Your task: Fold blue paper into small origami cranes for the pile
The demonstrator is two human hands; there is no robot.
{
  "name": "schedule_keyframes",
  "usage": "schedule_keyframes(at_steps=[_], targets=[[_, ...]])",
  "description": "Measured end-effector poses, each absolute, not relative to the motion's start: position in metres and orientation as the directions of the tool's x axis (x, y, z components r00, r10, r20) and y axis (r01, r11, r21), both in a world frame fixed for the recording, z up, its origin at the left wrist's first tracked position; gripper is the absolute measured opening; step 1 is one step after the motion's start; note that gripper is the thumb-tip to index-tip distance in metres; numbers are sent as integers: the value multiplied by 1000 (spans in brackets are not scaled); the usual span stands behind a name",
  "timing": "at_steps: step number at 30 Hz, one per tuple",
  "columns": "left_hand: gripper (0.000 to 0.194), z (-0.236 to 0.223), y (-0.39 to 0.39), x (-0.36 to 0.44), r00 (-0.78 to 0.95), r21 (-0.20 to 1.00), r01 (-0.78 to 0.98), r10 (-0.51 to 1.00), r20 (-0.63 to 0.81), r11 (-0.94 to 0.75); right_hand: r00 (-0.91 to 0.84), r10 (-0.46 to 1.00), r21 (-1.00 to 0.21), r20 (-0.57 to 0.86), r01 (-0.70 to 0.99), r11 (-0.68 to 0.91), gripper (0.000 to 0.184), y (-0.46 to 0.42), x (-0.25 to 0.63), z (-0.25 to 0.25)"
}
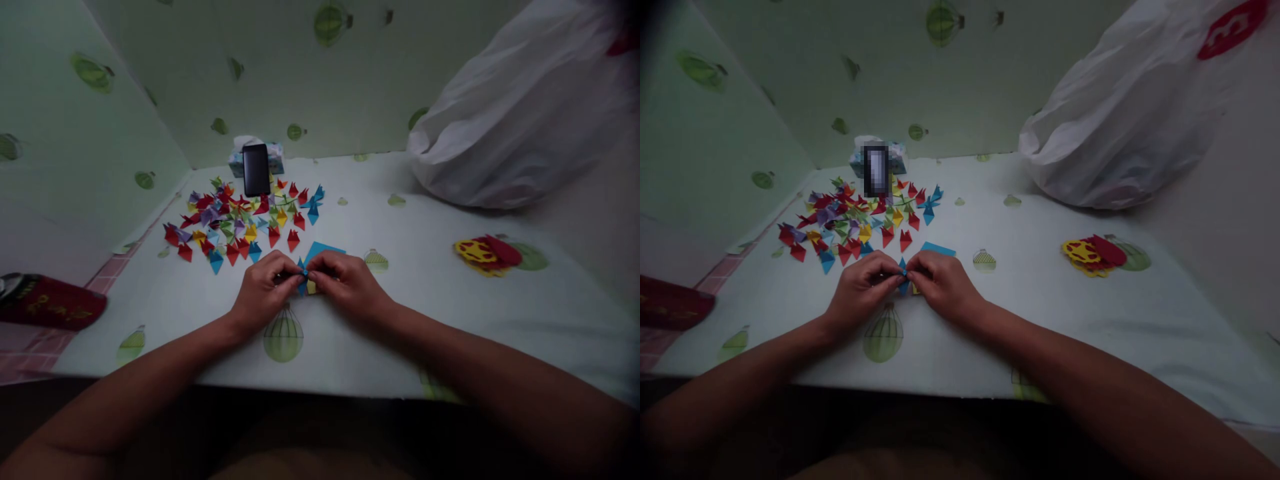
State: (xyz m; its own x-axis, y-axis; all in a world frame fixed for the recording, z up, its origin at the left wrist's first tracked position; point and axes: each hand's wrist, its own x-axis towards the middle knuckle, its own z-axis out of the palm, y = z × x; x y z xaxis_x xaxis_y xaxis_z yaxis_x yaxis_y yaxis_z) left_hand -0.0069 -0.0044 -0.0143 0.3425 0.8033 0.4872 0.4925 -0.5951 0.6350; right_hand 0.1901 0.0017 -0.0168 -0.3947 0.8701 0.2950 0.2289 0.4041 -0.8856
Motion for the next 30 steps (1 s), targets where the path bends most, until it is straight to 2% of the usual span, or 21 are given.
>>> schedule_keyframes(at_steps=[6,14,20,25,30], targets=[[7,-15,-5,-7,336,653,480,810,480,-586,-422,805,-771,417,305,559,12,3,191,-17],[7,-14,-5,-7,337,670,455,809,481,-587,-454,747,-683,487,335,649,15,5,192,-18],[7,-12,-7,-6,349,675,442,807,477,-591,-444,731,-664,519,329,671,16,1,190,-17],[7,-13,-6,-7,340,684,446,817,467,-577,-380,792,-737,478,316,597,15,-1,188,-18],[7,-14,-5,-7,340,618,498,792,507,-609,-351,895,-913,275,196,357,13,0,188,-17]])
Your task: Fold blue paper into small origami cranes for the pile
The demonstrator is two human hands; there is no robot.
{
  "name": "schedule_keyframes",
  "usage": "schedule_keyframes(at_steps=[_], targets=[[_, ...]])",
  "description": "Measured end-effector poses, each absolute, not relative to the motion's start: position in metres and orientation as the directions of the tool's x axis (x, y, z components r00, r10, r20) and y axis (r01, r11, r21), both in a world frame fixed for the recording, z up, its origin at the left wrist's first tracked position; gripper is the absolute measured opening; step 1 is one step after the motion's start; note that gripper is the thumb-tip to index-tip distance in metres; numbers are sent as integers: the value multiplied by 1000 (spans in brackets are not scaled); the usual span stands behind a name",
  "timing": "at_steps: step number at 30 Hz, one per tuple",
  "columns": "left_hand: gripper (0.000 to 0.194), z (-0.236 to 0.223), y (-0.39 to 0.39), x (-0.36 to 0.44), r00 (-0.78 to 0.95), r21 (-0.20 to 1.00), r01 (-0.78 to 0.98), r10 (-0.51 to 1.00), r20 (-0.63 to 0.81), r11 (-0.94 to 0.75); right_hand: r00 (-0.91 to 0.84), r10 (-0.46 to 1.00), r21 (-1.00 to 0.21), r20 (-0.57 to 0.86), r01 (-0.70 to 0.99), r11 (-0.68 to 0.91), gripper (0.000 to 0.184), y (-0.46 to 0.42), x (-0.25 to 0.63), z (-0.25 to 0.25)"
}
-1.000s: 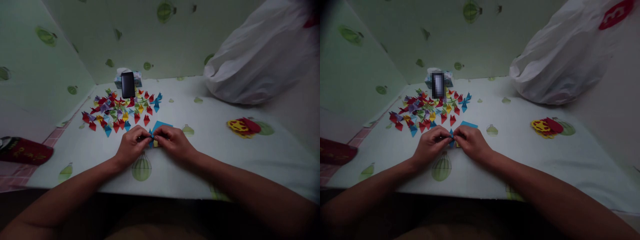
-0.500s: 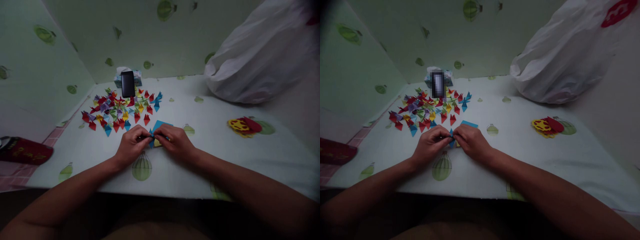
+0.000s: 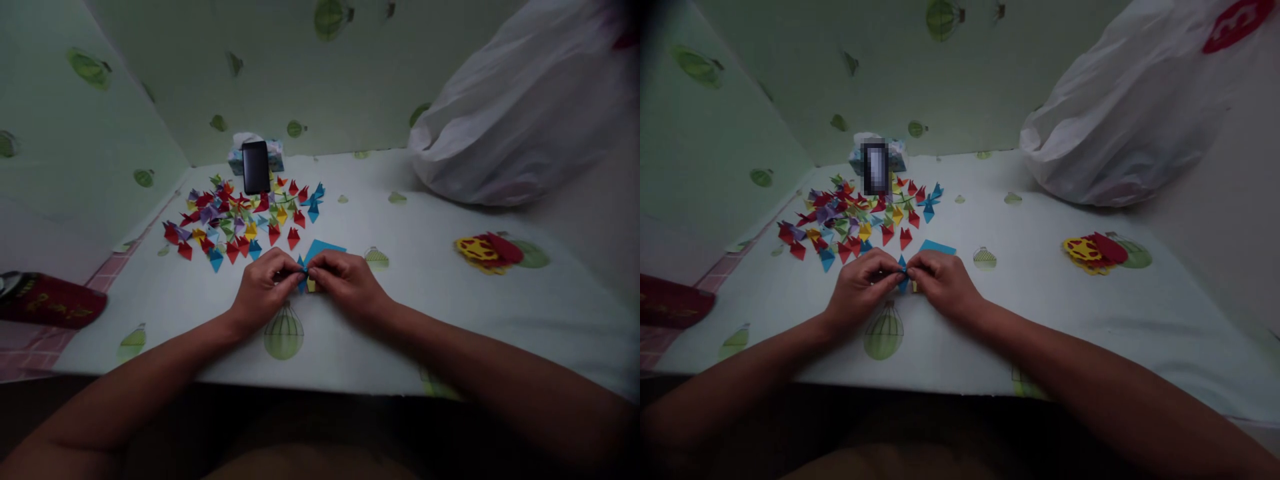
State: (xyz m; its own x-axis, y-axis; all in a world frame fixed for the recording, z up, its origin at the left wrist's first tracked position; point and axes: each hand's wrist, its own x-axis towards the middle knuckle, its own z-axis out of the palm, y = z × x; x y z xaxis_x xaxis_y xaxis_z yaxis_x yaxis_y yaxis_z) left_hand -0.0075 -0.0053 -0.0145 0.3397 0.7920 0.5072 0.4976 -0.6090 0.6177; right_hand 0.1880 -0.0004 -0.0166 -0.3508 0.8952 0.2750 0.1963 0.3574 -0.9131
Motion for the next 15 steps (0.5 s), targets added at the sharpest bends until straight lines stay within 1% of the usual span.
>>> schedule_keyframes(at_steps=[3,6,11,15], targets=[[9,-16,-5,-7,347,568,521,766,542,-637,-350,924,-972,153,114,205,12,0,187,-15],[9,-17,-5,-6,357,534,531,745,563,-658,-355,933,-998,52,20,63,12,0,187,-15],[10,-17,-5,-6,366,513,540,735,571,-667,-362,931,-990,-40,-111,-85,13,-1,185,-19],[10,-16,-5,-6,378,482,530,703,602,-698,-387,917,-948,-95,-246,-201,15,-3,183,-21]])
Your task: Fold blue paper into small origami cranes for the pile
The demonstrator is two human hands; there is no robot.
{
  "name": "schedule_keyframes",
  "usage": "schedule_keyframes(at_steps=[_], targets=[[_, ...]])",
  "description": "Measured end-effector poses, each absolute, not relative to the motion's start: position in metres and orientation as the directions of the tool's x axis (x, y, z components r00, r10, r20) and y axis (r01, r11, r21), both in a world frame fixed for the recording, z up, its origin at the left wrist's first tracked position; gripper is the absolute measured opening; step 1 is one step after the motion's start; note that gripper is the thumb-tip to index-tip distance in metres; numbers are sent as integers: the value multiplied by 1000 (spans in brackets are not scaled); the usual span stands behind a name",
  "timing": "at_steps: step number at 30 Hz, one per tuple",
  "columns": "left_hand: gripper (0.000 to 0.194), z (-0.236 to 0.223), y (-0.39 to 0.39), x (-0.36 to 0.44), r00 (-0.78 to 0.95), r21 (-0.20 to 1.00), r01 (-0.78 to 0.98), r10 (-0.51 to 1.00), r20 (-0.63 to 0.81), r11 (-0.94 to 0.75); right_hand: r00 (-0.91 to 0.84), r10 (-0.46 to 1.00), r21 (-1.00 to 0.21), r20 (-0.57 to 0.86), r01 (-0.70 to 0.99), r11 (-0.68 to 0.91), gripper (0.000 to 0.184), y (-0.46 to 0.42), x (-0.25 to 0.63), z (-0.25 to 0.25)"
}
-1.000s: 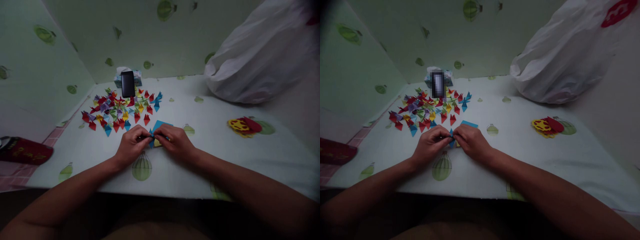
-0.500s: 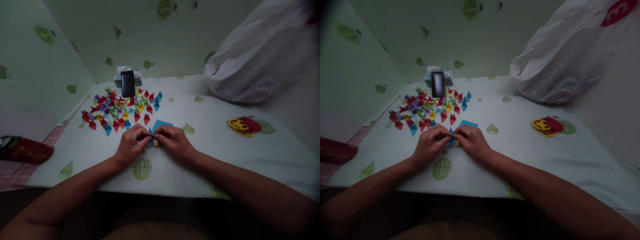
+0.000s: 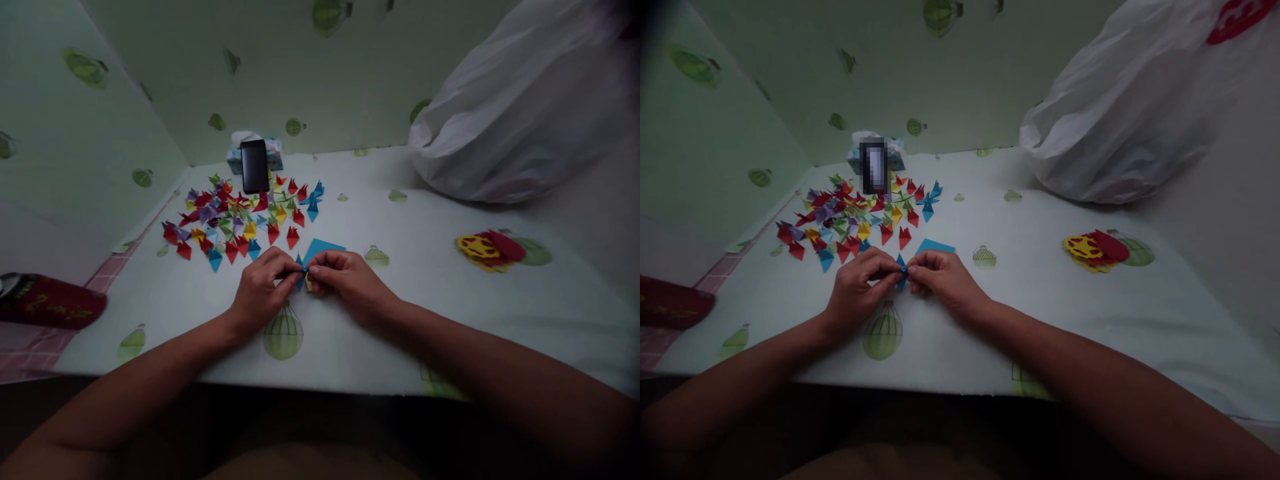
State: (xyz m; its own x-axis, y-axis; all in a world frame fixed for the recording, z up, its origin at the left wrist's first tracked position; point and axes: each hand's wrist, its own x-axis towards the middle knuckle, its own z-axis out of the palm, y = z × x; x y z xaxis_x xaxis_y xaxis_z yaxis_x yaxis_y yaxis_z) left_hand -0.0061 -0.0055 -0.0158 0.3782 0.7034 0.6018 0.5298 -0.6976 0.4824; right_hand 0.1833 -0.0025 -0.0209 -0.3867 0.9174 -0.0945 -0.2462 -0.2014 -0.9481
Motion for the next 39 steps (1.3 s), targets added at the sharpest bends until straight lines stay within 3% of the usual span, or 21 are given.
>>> schedule_keyframes(at_steps=[13,20,28,33,39], targets=[[9,-15,-7,-6,422,365,545,623,658,-755,-418,885,-854,-203,-366,-369,17,-4,180,-21],[8,-14,-8,-5,421,374,540,627,656,-754,-415,891,-885,-186,-322,-335,19,-6,180,-19],[8,-17,-8,-5,427,363,539,618,660,-760,-338,937,-969,-83,-193,-156,13,-11,176,-21],[10,-18,-7,-6,412,391,543,641,647,-743,-345,933,-956,-100,-226,-186,14,-10,177,-20],[9,-17,-5,-7,352,562,537,772,529,-629,-359,933,-992,-37,-98,-77,9,-5,181,-16]])
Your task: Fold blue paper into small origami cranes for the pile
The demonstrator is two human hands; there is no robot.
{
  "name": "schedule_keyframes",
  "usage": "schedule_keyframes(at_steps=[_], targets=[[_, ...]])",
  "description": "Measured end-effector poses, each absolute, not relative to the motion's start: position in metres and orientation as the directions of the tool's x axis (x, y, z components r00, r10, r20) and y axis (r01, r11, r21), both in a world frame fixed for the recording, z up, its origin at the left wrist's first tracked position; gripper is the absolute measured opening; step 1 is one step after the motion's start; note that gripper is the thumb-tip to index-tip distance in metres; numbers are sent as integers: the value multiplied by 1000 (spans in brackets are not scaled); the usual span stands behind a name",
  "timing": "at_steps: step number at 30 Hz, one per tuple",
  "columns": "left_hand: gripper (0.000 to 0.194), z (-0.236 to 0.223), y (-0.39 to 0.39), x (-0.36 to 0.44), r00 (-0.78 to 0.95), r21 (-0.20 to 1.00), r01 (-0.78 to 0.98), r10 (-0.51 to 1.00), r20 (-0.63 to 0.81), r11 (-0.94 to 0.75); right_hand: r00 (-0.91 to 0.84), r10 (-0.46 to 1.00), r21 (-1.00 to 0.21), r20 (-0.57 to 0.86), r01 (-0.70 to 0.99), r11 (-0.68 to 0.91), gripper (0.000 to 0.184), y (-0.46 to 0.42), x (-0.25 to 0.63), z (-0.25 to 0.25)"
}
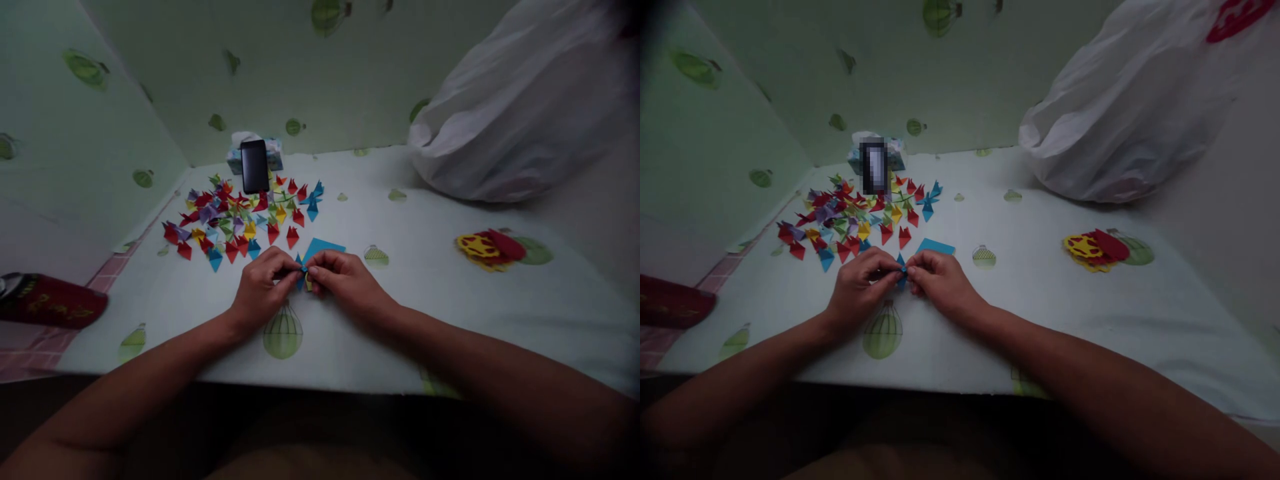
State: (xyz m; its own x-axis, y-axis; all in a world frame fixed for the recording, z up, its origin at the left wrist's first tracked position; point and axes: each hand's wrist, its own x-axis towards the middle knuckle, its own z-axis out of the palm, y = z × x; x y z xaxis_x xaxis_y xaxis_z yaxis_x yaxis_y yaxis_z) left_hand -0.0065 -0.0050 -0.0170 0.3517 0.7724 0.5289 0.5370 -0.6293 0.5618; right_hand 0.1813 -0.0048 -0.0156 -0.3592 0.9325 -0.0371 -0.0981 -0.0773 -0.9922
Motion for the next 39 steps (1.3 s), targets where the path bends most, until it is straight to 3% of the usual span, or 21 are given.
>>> schedule_keyframes(at_steps=[7,22,32,36,39], targets=[[8,-17,-7,-6,341,618,501,794,503,-606,-369,928,-994,-51,-75,-85,8,-3,181,-19],[6,-16,-3,-7,279,803,412,899,338,-430,-331,935,-983,128,80,163,7,-2,184,-19],[8,-14,-5,-5,297,829,372,900,319,-417,-306,918,-910,251,248,332,12,-6,184,-17],[6,-17,-2,-6,267,831,380,909,322,-406,-271,932,-919,240,245,308,8,-3,185,-17],[6,-18,1,-8,206,870,341,931,301,-357,-179,958,-942,222,212,258,21,3,189,-17]])
